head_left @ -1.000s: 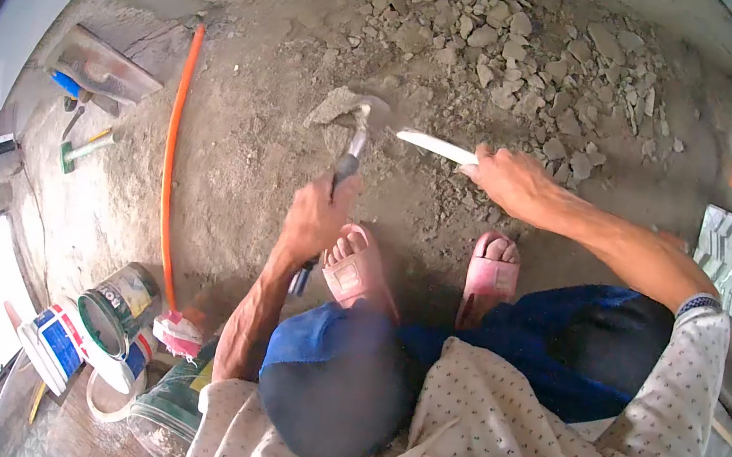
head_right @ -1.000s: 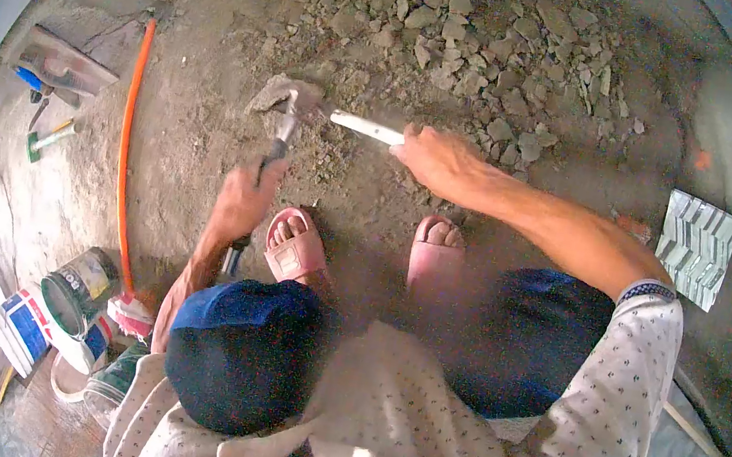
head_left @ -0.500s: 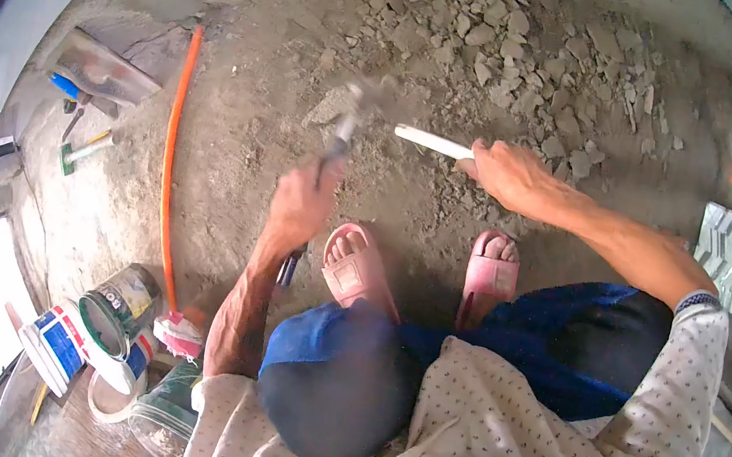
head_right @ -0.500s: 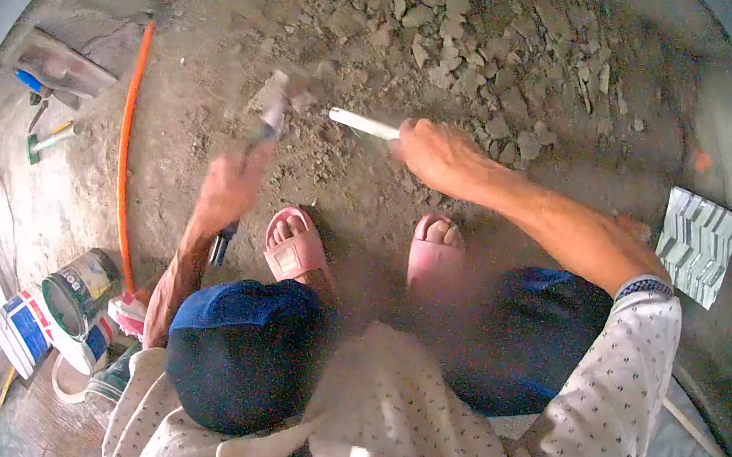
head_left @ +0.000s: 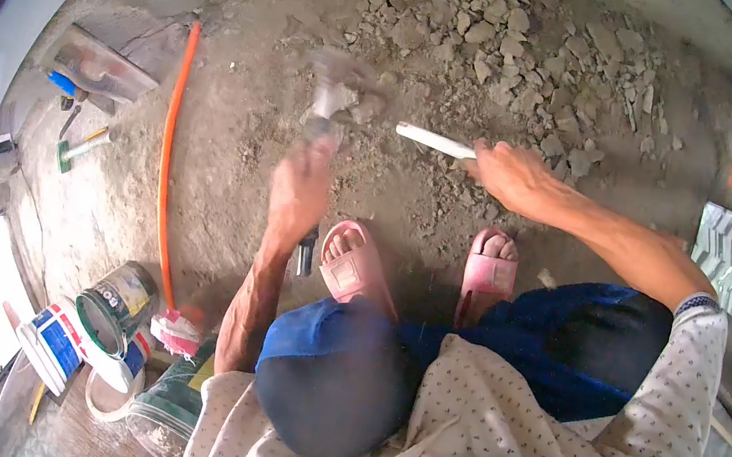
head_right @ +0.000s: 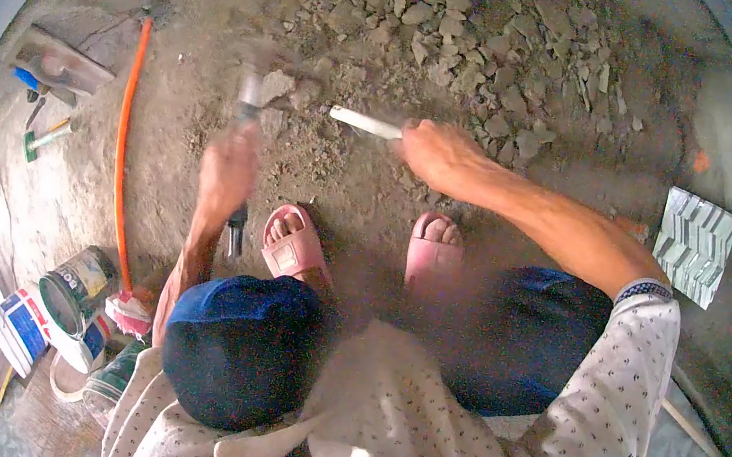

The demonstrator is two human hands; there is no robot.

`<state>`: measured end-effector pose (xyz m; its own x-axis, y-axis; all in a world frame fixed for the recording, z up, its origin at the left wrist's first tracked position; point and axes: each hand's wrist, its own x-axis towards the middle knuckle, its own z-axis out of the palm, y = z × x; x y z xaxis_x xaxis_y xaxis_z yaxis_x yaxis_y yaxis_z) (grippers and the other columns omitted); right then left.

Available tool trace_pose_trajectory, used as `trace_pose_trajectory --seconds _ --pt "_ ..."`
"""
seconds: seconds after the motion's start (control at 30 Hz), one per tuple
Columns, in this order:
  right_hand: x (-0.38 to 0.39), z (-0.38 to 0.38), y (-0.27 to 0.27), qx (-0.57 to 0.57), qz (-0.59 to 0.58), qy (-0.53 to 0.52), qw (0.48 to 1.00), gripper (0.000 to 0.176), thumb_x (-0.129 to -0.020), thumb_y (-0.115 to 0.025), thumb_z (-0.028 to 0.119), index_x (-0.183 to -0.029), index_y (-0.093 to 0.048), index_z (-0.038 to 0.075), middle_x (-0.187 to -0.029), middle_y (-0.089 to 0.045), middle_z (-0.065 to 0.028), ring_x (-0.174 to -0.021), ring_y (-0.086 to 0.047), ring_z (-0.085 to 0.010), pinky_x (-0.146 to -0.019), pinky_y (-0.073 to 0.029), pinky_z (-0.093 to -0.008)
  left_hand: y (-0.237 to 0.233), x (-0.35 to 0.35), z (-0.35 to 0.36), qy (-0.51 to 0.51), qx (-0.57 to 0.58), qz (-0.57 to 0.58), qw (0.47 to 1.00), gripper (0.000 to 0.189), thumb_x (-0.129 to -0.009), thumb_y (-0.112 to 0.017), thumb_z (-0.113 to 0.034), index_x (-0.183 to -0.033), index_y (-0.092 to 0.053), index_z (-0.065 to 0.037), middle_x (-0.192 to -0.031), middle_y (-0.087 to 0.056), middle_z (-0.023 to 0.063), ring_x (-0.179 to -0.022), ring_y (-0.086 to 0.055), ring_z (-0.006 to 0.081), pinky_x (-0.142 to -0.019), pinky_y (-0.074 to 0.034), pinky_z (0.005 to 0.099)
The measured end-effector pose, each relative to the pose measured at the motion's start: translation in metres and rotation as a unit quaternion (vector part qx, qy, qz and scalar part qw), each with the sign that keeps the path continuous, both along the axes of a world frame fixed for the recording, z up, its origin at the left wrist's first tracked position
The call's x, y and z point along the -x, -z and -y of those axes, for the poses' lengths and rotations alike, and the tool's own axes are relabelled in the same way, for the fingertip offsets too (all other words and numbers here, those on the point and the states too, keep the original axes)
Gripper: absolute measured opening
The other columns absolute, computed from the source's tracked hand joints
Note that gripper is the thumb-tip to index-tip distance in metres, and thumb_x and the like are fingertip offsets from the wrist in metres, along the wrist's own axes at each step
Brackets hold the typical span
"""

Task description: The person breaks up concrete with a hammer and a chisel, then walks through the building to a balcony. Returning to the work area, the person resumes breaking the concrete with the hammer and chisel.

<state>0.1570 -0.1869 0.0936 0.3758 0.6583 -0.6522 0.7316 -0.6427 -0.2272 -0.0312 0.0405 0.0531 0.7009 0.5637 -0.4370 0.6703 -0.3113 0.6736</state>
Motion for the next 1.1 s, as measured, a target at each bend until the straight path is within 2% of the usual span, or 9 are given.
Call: trace_pose_trajectory --seconds 0.1,0.2,0.23,0.33,0.57,0.77,0.87,1.0,1.1 --pt "0.0 0.01 0.011 0.015 0.015 -0.029 0.999 0.03 -0.091 -0.047 0.023 -0.093 -0.063 -0.003 -0.077 -0.064 -0.0207 -0.07 -0.065 -0.038 -0.061 -0.053 -0.0467 -0.04 -0.024 0.005 -0.228 0.106 0.115 0.961 0.042 -0.094 -0.043 -0.034 -0.1 -0.051 0.007 -0.077 -0.058 0.0302 -0.078 -0.059 0.0452 -0.069 -0.046 0.048" --pt "-0.001 0.001 0.003 -0.012 0.015 -0.015 1.0 0.03 -0.09 -0.048 0.023 -0.094 -0.063 -0.003 -0.074 -0.064 -0.0209 -0.068 -0.065 -0.0377 -0.059 -0.053 -0.0465 0.002 -0.009 0.023 -0.129 -0.044 0.115 0.984 0.042 -0.094 -0.043 -0.035 -0.104 -0.05 0.005 -0.079 -0.058 0.03 -0.083 -0.058 0.046 -0.073 -0.045 0.049" --pt "0.001 -0.002 -0.002 -0.024 0.007 -0.002 1.0 0.03 -0.09 -0.049 0.022 -0.094 -0.063 -0.004 -0.073 -0.063 -0.0211 -0.067 -0.064 -0.0376 -0.059 -0.053 -0.0464 0.016 0.004 0.026 0.019 -0.096 0.021 0.995 0.039 -0.094 -0.044 -0.035 -0.1 -0.053 0.002 -0.081 -0.059 0.0295 -0.087 -0.057 0.0478 -0.074 -0.045 0.0505" --pt "-0.002 0.0 -0.007 -0.059 -0.019 -0.015 0.998 0.036 -0.093 -0.049 0.03 -0.092 -0.054 -0.007 -0.068 -0.061 -0.0234 -0.064 -0.062 -0.0416 -0.056 -0.05 -0.049 -0.003 0.009 0.024 0.121 -0.005 -0.046 0.992 0.038 -0.094 -0.044 -0.036 -0.093 -0.057 0.0 -0.083 -0.06 0.0284 -0.089 -0.056 0.0492 -0.074 -0.045 0.0522" --pt "-0.002 0.007 0.008 -0.008 0.014 -0.042 0.999 0.028 -0.089 -0.051 0.022 -0.09 -0.065 -0.003 -0.075 -0.064 -0.022 -0.069 -0.066 -0.037 -0.06 -0.054 -0.0447 -0.019 -0.025 0.001 -0.231 0.01 0.111 0.966 0.043 -0.095 -0.042 -0.036 -0.09 -0.058 0.003 -0.076 -0.059 0.0269 -0.07 -0.06 0.0397 -0.061 -0.044 0.0451" --pt "-0.001 -0.022 -0.014 -0.007 0.004 -0.033 0.999 0.022 -0.084 -0.053 0.014 -0.09 -0.066 -0.003 -0.082 -0.066 -0.0227 -0.075 -0.067 -0.0363 -0.064 -0.054 -0.0457 0.023 0.028 0.02 0.22 -0.151 0.074 0.961 0.042 -0.095 -0.041 -0.036 -0.089 -0.058 0.002 -0.078 -0.061 0.025 -0.071 -0.063 0.0335 -0.059 -0.045 0.0434" --pt "-0.006 -0.028 -0.008 0.02 -0.009 -0.052 0.998 0.022 -0.084 -0.052 0.013 -0.09 -0.066 -0.004 -0.084 -0.066 -0.0217 -0.076 -0.067 -0.0354 -0.066 -0.054 -0.0454 -0.006 0.001 -0.006 0.026 0.041 -0.082 0.995 0.038 -0.096 -0.04 -0.032 -0.091 -0.057 0.001 -0.067 -0.059 0.0194 -0.06 -0.062 0.0282 -0.054 -0.046 0.0413" --pt "-0.012 -0.032 0.001 0.039 -0.005 -0.057 0.998 0.021 -0.083 -0.053 0.011 -0.09 -0.067 -0.003 -0.085 -0.067 -0.0199 -0.077 -0.067 -0.0351 -0.067 -0.054 -0.0441 -0.005 -0.018 -0.003 -0.224 0.089 0.122 0.963 0.046 -0.097 -0.038 -0.039 -0.085 -0.057 0.002 -0.057 -0.051 0.0135 -0.044 -0.053 0.0187 -0.042 -0.044 0.0368" --pt "-0.014 -0.035 0.002 0.029 -0.001 -0.109 0.994 0.021 -0.083 -0.054 0.012 -0.09 -0.067 -0.002 -0.086 -0.067 -0.0198 -0.079 -0.067 -0.0347 -0.068 -0.054 -0.0437 0.028 0.001 0.005 0.044 -0.013 0.054 0.997 0.046 -0.094 -0.041 -0.037 -0.087 -0.057 0.005 -0.067 -0.057 0.0265 -0.063 -0.06 0.0416 -0.057 -0.047 0.0485"
